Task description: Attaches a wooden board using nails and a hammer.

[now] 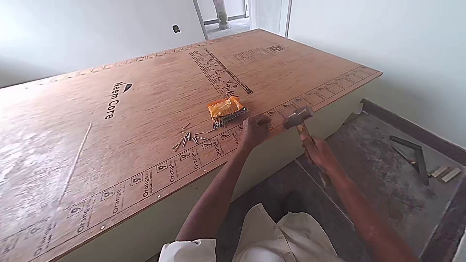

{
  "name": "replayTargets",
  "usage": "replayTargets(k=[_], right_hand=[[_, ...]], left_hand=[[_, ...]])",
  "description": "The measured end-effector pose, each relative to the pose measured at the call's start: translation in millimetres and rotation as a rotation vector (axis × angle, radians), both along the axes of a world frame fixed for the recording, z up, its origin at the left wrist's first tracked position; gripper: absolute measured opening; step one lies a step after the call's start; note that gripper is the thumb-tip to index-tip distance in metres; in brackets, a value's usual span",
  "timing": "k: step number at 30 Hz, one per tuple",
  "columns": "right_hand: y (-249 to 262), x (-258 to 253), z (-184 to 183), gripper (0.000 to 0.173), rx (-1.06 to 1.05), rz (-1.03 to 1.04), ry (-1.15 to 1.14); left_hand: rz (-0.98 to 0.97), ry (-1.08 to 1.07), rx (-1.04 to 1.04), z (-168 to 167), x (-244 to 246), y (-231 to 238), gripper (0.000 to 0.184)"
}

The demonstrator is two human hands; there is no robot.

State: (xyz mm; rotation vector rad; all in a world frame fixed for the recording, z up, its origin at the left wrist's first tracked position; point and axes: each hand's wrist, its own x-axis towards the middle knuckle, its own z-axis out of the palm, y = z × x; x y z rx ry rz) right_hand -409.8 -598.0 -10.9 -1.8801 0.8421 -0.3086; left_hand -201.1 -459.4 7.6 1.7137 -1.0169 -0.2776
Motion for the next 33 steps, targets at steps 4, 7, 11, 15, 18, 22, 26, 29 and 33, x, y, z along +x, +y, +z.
replayTargets(k=[4,7,11,15,18,22,26,29,33], right_hand=[[25,-61,-38,0.042,0.199,-0.171,-0.165],[37,-118,-71,0.044,0.257,-0.254,-0.137],[57,-180,-115,0.042,0.365,-0.430,0.006],[77,-217,-144,0.042,0.416,-0.540,0.112],[81,-231,-156,0.043,0.431,-0.593,0.106],[69,-231,-164,0.047,0.506,-0.655,0.149],[49,-213,-153,0.044,0.481,-0.644,0.107],[29,-193,-131,0.043,0.400,-0.591,0.058],[-13,-162,-76,0.049,0.122,-0.425,-0.050]], left_hand=[[-0.036,0.074,-0.018,3,5,-55,0.013],[-0.137,0.099,-0.006,9,0,-108,0.013],[-0.251,0.053,0.023,2,-6,-180,0.013],[-0.292,0.012,0.072,-6,-9,-222,0.012],[-0.303,0.051,0.060,-11,-5,-232,0.010],[-0.328,0.076,0.074,-10,-5,-228,0.010],[-0.343,0.062,0.089,-10,-4,-228,0.011],[-0.338,0.032,0.100,-11,-4,-228,0.011],[-0.346,-0.002,0.098,-11,-5,-227,0.013]])
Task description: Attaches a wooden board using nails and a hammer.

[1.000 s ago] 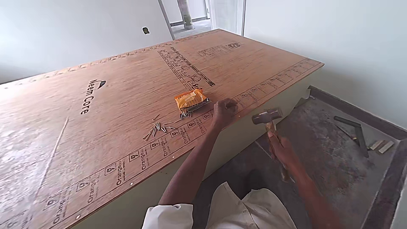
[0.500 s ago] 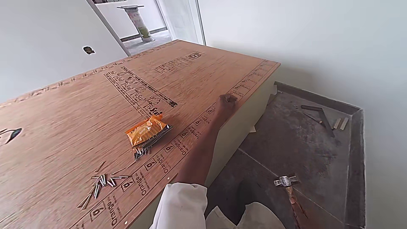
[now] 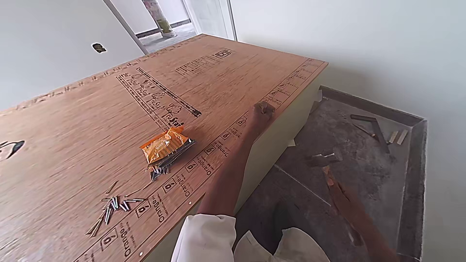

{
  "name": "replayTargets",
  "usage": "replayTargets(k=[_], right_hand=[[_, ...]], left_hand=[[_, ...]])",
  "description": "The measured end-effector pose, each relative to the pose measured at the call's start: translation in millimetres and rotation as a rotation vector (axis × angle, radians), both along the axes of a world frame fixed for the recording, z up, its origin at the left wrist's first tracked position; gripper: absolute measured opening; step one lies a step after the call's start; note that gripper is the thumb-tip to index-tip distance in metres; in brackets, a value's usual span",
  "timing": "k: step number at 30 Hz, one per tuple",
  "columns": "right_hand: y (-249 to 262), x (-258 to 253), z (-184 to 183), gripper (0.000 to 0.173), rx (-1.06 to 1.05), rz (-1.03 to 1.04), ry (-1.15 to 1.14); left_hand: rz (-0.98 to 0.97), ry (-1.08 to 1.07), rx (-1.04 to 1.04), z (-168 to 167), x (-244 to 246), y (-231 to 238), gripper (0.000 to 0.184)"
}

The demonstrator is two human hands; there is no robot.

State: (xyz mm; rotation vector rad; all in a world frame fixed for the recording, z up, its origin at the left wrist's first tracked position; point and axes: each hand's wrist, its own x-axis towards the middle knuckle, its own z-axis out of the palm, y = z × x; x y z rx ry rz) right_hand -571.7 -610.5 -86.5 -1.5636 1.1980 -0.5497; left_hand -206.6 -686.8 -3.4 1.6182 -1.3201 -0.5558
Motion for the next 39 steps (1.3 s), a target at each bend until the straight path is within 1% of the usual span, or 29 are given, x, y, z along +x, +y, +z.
replayTargets(k=[2,5,7,9,11,14,15,17,20,22,24,26,27,28,30,33,34,35,36,37,38,39], right_hand=[[-24,22,42,0.055,-0.185,0.044,0.002],[-59,60,113,0.054,-0.424,0.097,-0.007],[-78,87,154,0.059,-0.500,0.121,0.059],[-90,112,180,0.063,-0.534,0.162,0.142],[-100,132,186,0.059,-0.499,0.253,0.258],[-111,147,172,0.058,-0.383,0.374,0.507],[-112,146,168,0.060,-0.351,0.378,0.529],[-114,143,177,0.062,-0.377,0.349,0.490],[-100,137,194,0.061,-0.483,0.279,0.258],[-95,142,191,0.060,-0.544,0.247,0.177],[-102,148,183,0.057,-0.546,0.304,0.291],[-114,150,170,0.057,-0.432,0.392,0.526],[-117,149,165,0.058,-0.386,0.404,0.576],[-120,149,168,0.058,-0.367,0.396,0.577],[-113,142,174,0.060,-0.375,0.348,0.500],[-91,123,213,0.058,-0.485,0.264,0.267],[-89,121,229,0.056,-0.555,0.236,0.167],[-88,121,242,0.054,-0.625,0.202,0.052],[-88,124,252,0.051,-0.681,0.167,-0.064],[-88,131,257,0.048,-0.724,0.148,-0.162],[-91,138,258,0.045,-0.746,0.138,-0.218],[-94,144,252,0.045,-0.746,0.140,-0.197]], left_hand=[[0.000,-0.001,-0.014,1,-3,2,0.015],[-0.003,-0.027,-0.014,3,-4,2,0.025],[-0.004,-0.024,-0.001,5,-5,3,0.033],[-0.006,-0.017,-0.005,5,-6,4,0.040],[0.003,-0.033,-0.007,7,-6,5,0.045],[0.022,-0.063,0.036,9,-9,5,0.053],[0.024,-0.064,0.049,8,-10,6,0.056],[0.026,-0.059,0.026,8,-8,4,0.058],[0.022,-0.032,0.022,9,-9,5,0.060],[0.023,-0.031,0.031,7,-10,6,0.062],[0.031,-0.047,0.035,7,-7,5,0.065],[0.034,-0.047,0.057,6,-9,4,0.068],[0.027,-0.052,0.071,5,-10,4,0.067],[0.028,-0.057,0.065,9,-8,2,0.066],[0.034,-0.033,0.053,8,-8,5,0.064],[0.018,-0.030,0.054,7,-11,9,0.068],[0.021,-0.099,0.086,8,-12,11,0.071],[0.037,-0.215,0.141,9,-15,15,0.070],[0.067,-0.347,0.191,8,-20,21,0.065],[0.103,-0.448,0.241,8,-25,27,0.059],[0.137,-0.502,0.291,8,-29,31,0.057],[0.166,-0.514,0.324,10,-31,34,0.057]])
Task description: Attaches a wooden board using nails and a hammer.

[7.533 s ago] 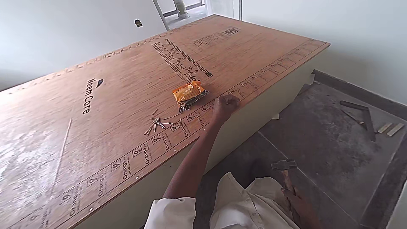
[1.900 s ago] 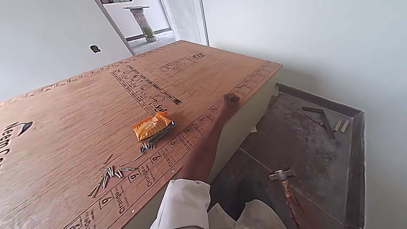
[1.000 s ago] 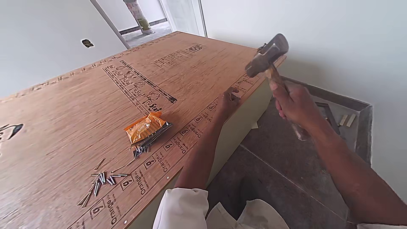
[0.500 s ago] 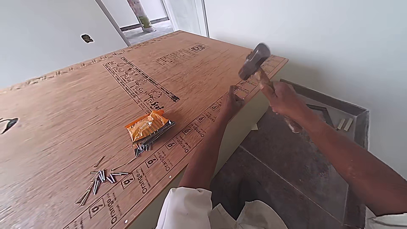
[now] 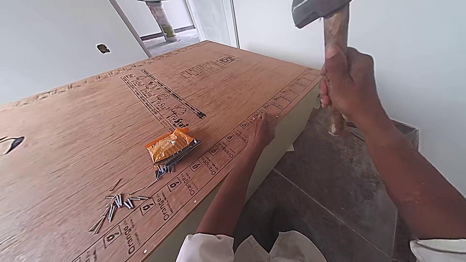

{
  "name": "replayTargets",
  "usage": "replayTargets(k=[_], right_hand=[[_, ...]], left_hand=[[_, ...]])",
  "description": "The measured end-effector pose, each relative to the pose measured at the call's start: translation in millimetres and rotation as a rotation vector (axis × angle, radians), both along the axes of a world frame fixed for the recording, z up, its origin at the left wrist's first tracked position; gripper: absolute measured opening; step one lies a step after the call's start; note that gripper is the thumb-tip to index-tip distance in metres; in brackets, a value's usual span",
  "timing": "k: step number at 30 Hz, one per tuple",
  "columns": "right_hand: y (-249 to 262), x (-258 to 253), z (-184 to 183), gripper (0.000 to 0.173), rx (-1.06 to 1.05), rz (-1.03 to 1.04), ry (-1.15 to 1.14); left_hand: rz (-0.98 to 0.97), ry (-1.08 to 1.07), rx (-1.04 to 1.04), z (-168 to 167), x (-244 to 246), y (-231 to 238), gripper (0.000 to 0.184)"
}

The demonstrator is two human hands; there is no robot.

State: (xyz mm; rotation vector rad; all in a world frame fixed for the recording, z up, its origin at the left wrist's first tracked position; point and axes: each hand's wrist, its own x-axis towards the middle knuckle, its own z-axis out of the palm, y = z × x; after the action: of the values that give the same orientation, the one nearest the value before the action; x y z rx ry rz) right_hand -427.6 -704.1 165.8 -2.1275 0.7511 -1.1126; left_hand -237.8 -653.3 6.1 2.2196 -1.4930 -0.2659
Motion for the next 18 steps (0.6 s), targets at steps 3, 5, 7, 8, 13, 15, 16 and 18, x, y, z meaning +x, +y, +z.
replayTargets(k=[3,5,7,8,13,15,16,18], right_hand=[[-12,8,-48,0.053,0.120,0.011,0.466],[-22,13,-88,0.058,0.267,0.021,0.762],[-24,9,-97,0.060,0.390,0.008,0.782],[-22,6,-90,0.061,0.380,0.006,0.740],[11,-9,-2,0.049,0.079,-0.009,0.186],[9,4,15,0.042,-0.072,0.018,-0.139],[6,11,13,0.041,-0.113,0.004,-0.198],[-1,10,-19,0.048,-0.092,-0.068,0.029]], left_hand=[[0.054,0.083,0.023,4,1,1,0.068],[0.060,0.128,-0.006,3,0,1,0.070],[0.067,0.135,-0.014,3,0,-1,0.073],[0.075,0.136,-0.015,5,2,-1,0.075],[0.078,0.145,0.000,4,-1,1,0.085],[0.075,0.146,-0.011,3,0,0,0.087],[0.075,0.147,-0.011,2,0,0,0.088],[0.086,0.159,-0.001,3,0,0,0.089]])
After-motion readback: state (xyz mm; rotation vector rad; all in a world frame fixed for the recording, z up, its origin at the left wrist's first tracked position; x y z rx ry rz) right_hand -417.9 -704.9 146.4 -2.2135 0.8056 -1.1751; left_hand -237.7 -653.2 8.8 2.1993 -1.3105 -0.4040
